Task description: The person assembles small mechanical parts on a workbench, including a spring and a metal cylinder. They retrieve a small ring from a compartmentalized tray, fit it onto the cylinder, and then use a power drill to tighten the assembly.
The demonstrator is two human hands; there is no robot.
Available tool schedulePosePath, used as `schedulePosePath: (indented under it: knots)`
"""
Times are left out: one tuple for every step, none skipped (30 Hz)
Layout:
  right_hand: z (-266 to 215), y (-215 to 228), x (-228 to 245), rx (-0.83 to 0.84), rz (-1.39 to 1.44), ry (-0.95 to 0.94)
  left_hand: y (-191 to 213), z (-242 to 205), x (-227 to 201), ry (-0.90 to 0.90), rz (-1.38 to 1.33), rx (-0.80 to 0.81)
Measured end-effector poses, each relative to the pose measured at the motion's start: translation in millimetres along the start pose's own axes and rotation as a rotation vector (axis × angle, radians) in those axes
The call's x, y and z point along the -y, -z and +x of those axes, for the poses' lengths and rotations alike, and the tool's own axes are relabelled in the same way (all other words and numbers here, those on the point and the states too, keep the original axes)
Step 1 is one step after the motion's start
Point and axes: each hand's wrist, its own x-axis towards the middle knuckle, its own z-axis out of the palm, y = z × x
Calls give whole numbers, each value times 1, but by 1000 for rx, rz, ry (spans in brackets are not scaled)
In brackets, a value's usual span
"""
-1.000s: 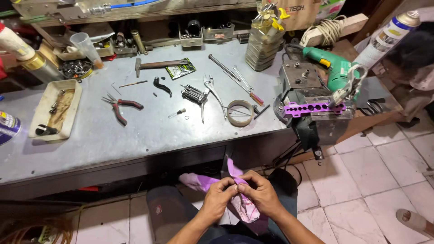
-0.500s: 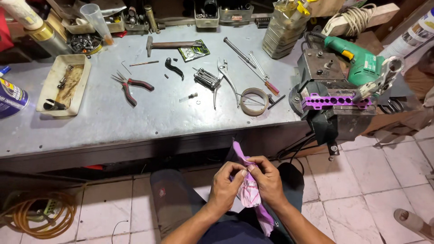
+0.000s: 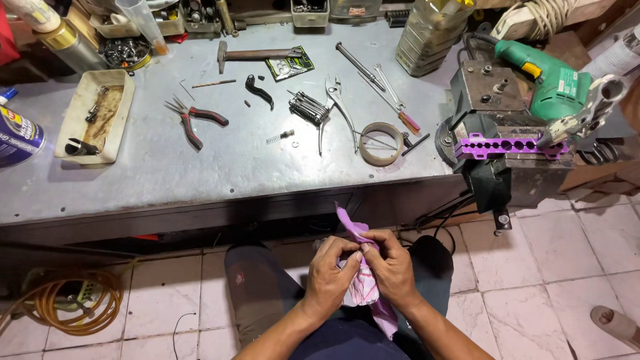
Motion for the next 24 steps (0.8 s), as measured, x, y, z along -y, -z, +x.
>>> schedulePosePath:
  knots:
    - [0, 0, -2, 4, -39, 4, 2, 2, -4, -115, 65, -13]
    - [0, 0, -4, 8, -77, 8, 4, 4, -9, -231, 129, -25]
    - [-1, -1, -3, 4, -79, 7, 2, 4, -8, -232, 126, -22]
    - [-1, -3, -2, -27, -100, -24, 1, 4, -7, -306, 240, 5]
    - [-2, -5, 0, -54, -121, -56, 0, 3, -6, -377, 355, 31]
    - [-1, -6, 0, -54, -122, -58, -2, 4, -5, -376, 354, 32]
    - [0, -7, 0, -69, -129, -72, -3, 3, -3, -390, 459, 45]
    - [0, -9, -1, -84, -135, -87, -4, 3, -1, -403, 565, 59]
    - [-1, -10, -2, -82, -136, -90, -6, 1, 3, -399, 565, 60]
    - [-3, -11, -3, -79, -150, -95, -8, -1, 7, -414, 647, 60]
    - [-3, -12, -4, -74, -163, -96, -9, -2, 10, -431, 731, 57]
    - [-4, -11, -8, -71, -164, -96, -8, -3, 13, -428, 732, 55]
    - [-6, -11, -12, -49, -243, 75, -7, -4, 15, -339, 603, 115]
    - [-7, -10, -16, -26, -320, 247, -5, -4, 18, -251, 474, 173]
    - [-8, -9, -15, -26, -320, 247, -5, -4, 24, -251, 473, 173]
    - [-9, -8, -15, -4, -357, 325, -5, -4, 30, -154, 429, 220]
    - [-10, -7, -15, 19, -394, 404, -6, -5, 36, -57, 382, 268]
    - [-10, -8, -16, 19, -395, 403, -3, -4, 32, -56, 382, 269]
    - [-10, -8, -18, 26, -404, 399, -1, -3, 29, -12, 312, 256]
    - [-10, -8, -19, 34, -413, 395, 1, -2, 25, 33, 242, 243]
    - [-10, -8, -18, 35, -413, 397, 1, -3, 25, 32, 242, 242]
    - [-10, -7, -17, 55, -396, 409, 2, -4, 24, 50, 213, 212]
    - [-11, -7, -15, 74, -378, 420, 2, -5, 23, 68, 183, 183]
    - [-11, -7, -18, 74, -378, 420, 1, -6, 27, 67, 183, 183]
